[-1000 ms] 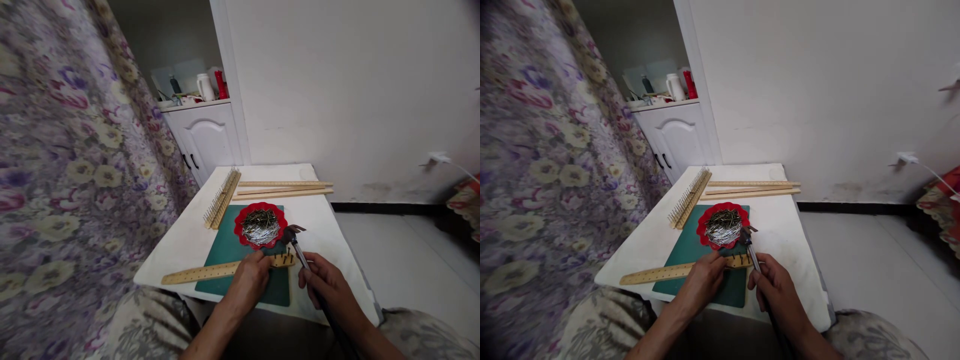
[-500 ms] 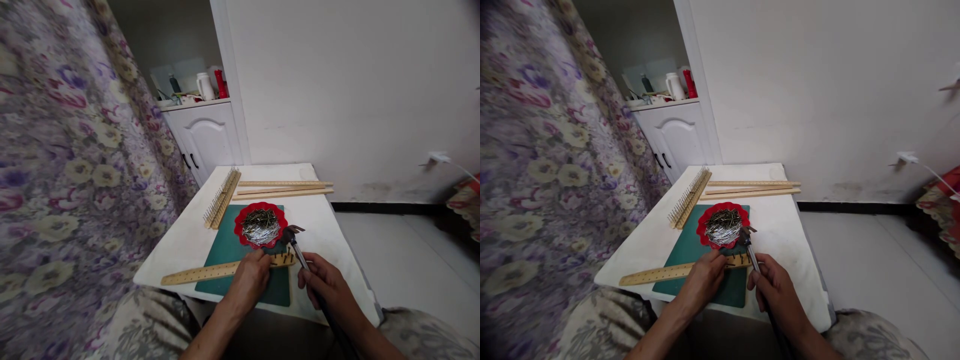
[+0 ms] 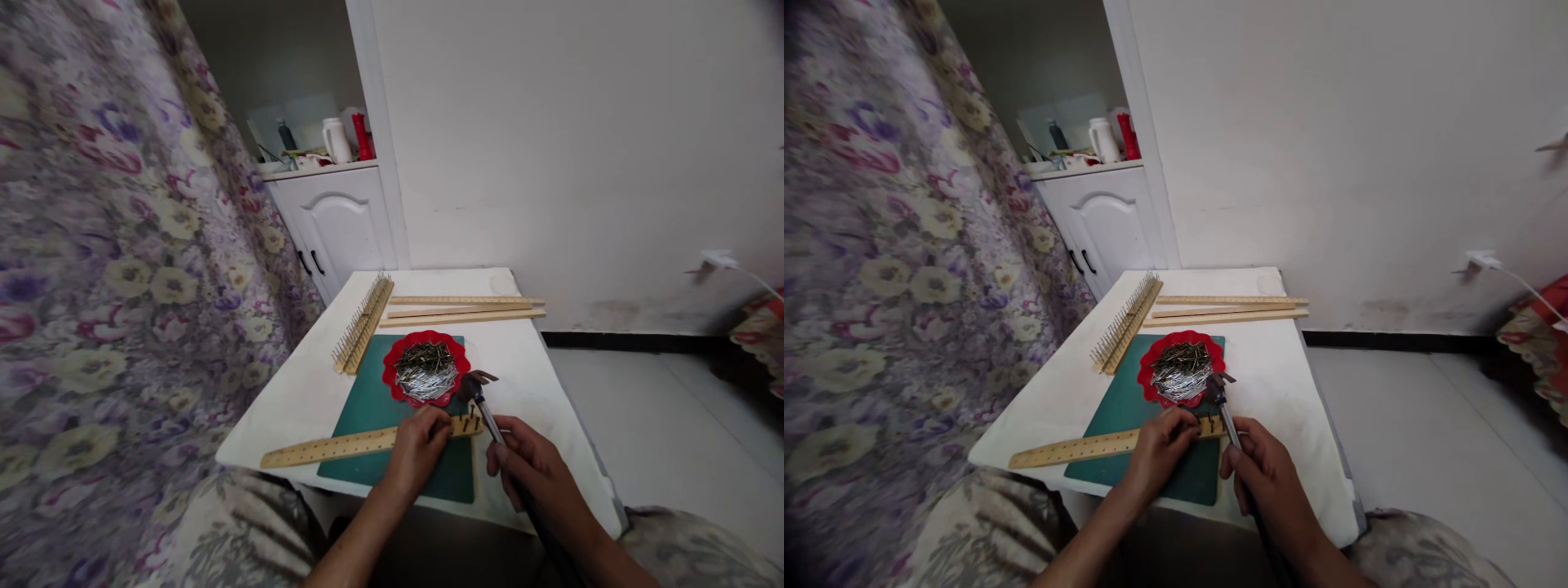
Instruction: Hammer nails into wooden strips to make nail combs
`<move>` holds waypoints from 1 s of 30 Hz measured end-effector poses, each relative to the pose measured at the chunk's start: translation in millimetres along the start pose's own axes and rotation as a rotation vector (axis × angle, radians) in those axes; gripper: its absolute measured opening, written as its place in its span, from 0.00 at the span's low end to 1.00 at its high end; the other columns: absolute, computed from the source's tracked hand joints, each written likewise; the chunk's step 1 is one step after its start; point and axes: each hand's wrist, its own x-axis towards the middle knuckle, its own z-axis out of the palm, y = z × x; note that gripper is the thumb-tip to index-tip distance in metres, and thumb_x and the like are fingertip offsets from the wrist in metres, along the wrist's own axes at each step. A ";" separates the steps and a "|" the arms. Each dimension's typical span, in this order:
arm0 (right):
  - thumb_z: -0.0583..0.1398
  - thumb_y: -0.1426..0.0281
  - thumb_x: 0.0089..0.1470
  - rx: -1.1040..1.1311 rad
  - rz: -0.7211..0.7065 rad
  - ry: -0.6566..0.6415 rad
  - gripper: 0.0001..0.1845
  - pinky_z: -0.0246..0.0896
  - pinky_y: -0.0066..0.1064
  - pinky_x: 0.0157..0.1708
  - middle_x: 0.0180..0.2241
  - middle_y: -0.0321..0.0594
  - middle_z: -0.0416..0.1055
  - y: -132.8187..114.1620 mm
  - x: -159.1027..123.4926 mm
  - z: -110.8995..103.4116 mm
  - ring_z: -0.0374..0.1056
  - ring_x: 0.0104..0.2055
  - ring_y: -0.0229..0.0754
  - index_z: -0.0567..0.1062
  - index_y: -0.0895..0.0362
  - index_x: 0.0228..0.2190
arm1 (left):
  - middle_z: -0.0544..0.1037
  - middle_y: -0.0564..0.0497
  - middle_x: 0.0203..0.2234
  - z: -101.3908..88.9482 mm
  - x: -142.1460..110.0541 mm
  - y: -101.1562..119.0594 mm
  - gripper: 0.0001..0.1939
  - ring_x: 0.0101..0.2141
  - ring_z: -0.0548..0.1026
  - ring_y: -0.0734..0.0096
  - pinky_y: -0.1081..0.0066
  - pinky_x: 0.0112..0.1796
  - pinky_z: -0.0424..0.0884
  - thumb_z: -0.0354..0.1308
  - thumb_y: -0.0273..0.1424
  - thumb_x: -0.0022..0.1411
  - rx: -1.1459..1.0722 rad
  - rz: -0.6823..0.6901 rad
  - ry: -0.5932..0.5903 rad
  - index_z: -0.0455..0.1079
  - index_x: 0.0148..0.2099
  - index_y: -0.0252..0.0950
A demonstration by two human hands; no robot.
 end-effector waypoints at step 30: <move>0.54 0.59 0.57 -0.168 0.087 -0.143 0.18 0.43 0.22 0.13 0.24 0.30 0.65 -4.2 -20.6 6.8 0.51 0.13 0.27 0.64 0.55 0.47 | 0.70 0.53 0.25 14.3 3.0 -8.5 0.06 0.30 0.69 0.73 0.75 0.31 0.62 0.59 0.25 0.56 -0.234 0.047 0.041 0.72 0.26 0.34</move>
